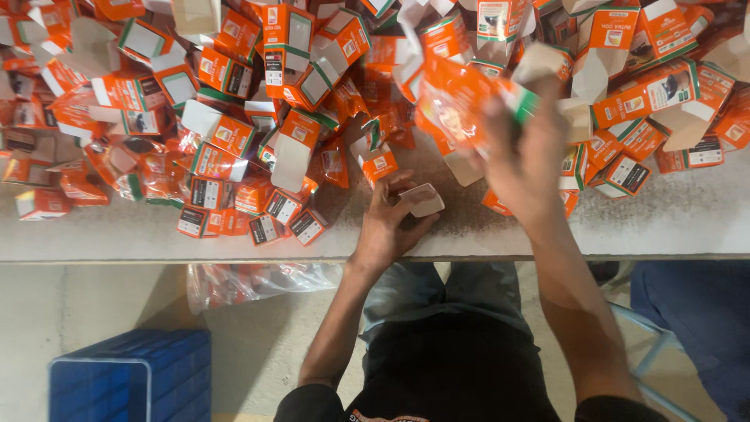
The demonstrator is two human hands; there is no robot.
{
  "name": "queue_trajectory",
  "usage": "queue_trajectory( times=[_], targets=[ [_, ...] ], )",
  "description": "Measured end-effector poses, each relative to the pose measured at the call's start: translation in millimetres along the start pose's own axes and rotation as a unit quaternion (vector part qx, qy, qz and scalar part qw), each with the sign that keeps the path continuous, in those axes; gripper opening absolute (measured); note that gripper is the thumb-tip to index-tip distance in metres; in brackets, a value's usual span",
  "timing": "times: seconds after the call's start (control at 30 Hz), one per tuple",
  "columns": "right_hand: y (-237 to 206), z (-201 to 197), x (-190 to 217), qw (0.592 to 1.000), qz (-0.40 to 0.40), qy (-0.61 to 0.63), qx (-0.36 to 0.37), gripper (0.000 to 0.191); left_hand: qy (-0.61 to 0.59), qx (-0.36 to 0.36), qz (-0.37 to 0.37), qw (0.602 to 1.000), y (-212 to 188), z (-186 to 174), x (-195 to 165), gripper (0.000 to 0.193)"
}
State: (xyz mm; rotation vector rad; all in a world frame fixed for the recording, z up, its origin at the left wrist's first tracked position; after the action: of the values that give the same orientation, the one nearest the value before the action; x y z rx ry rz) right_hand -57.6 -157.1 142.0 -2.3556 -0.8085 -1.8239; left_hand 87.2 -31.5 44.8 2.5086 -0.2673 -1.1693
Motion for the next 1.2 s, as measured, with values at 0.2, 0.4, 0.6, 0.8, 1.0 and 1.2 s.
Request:
queue_trajectory(
  times=[0.2,0.4,0.6,0.8,1.0,1.2],
  targets=[
    [-117,-33,-54,0.988,0.09,0.116,-0.045,0.038,-0.112,0.07,-0.035,0.991,6,21,22,0.055],
    [-137,1,-30,0.997,0.047,0.062,0.001,0.047,-0.188,0.159,-0.095,0.964,-3,45,39,0.081],
    [-91,43,-17,0.958,0.063,-0.268,0.081,0.028,-0.193,0.138,-0.04,0.971,-1,35,28,0.09],
    [-84,71,-14,0.878,0.081,-0.412,0.229,0.047,-0.187,0.121,-0.001,0.975,4,21,23,0.098],
    [-77,73,3,0.806,-0.024,-0.475,0.353,0.063,-0.181,0.103,0.046,0.977,6,11,22,0.101],
    [-61,94,-29,0.754,-0.038,-0.55,0.357,0.039,-0.185,0.141,0.008,0.972,3,20,30,0.098]
  ],
)
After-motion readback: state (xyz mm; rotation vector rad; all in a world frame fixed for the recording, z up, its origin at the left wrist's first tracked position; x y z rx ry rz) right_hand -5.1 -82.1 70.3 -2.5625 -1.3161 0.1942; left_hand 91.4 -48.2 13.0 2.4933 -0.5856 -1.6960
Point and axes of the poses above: each hand's wrist, its own y-axis towards the middle knuckle, its own z-axis out of the palm, x = y × z, the point moved 9 cm from there along y, towards the middle knuckle, and after that the axes turned 11 degrees about x, right-handed, at the moved point
